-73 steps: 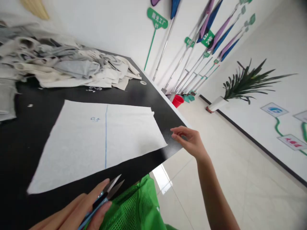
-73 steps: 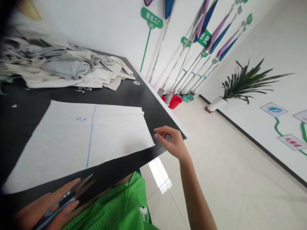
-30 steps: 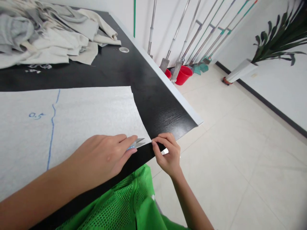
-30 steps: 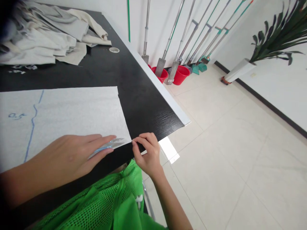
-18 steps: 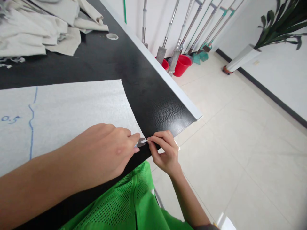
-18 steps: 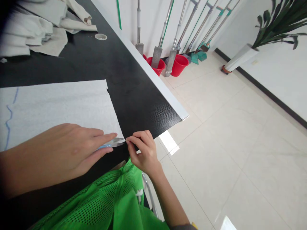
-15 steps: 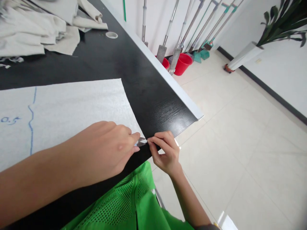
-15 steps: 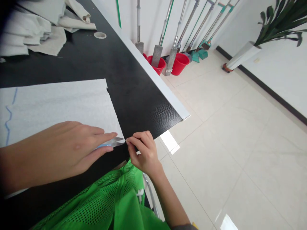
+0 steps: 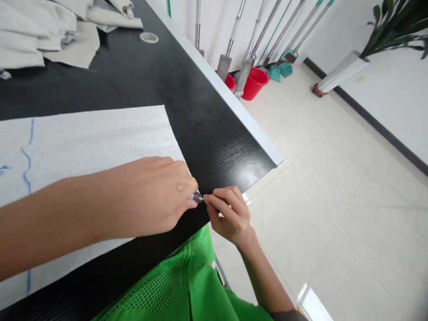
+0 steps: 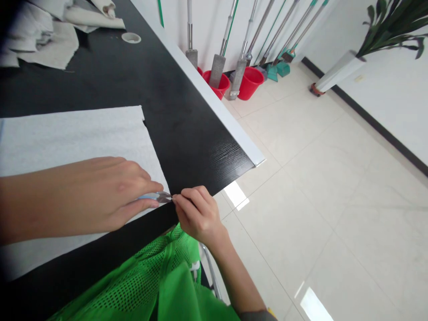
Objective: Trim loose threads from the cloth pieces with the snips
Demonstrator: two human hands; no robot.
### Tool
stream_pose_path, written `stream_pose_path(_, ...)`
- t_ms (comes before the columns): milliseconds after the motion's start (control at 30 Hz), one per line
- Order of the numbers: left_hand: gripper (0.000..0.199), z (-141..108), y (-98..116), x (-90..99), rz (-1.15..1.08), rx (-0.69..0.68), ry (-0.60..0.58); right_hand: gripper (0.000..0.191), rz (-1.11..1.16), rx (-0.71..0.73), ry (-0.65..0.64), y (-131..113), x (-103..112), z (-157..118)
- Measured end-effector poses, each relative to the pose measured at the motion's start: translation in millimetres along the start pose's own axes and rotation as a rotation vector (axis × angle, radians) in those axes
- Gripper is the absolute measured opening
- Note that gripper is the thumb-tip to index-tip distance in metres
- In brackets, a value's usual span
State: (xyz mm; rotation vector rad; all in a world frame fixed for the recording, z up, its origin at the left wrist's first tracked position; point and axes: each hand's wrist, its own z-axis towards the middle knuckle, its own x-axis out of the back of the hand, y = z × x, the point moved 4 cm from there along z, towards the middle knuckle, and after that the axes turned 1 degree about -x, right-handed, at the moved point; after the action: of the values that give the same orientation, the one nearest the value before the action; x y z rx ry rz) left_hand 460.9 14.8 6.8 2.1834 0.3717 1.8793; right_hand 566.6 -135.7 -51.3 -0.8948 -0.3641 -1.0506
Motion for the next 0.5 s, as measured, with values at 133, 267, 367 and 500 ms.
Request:
stream_pose_path(133, 0.029, 6.7, 0.0, -0.6, 0.045, -0.031, -0.084, 0.029, -0.023, 0.006, -0.005, -0.9, 0.0, -1.5)
stream_pose_path(267, 0.028, 10.9, 2.2, 1.3, 0.049, -0.052, -0.116, 0.031, -0.018, 0.014, -0.011, -0.9, -0.3, -2.3)
stream_pose_path(367, 0.032, 13.6, 4.4, 4.1, 0.07, -0.073, -0.133, 0.03, -0.02, 0.007, -0.008, -0.6, -0.2, -2.4)
stream_pose_path(500, 0.031, 17.6, 5.8, 8.1, 0.092, -0.048, -0.169, 0.029, -0.028, 0.011, -0.009, -0.9, -0.1, -3.3)
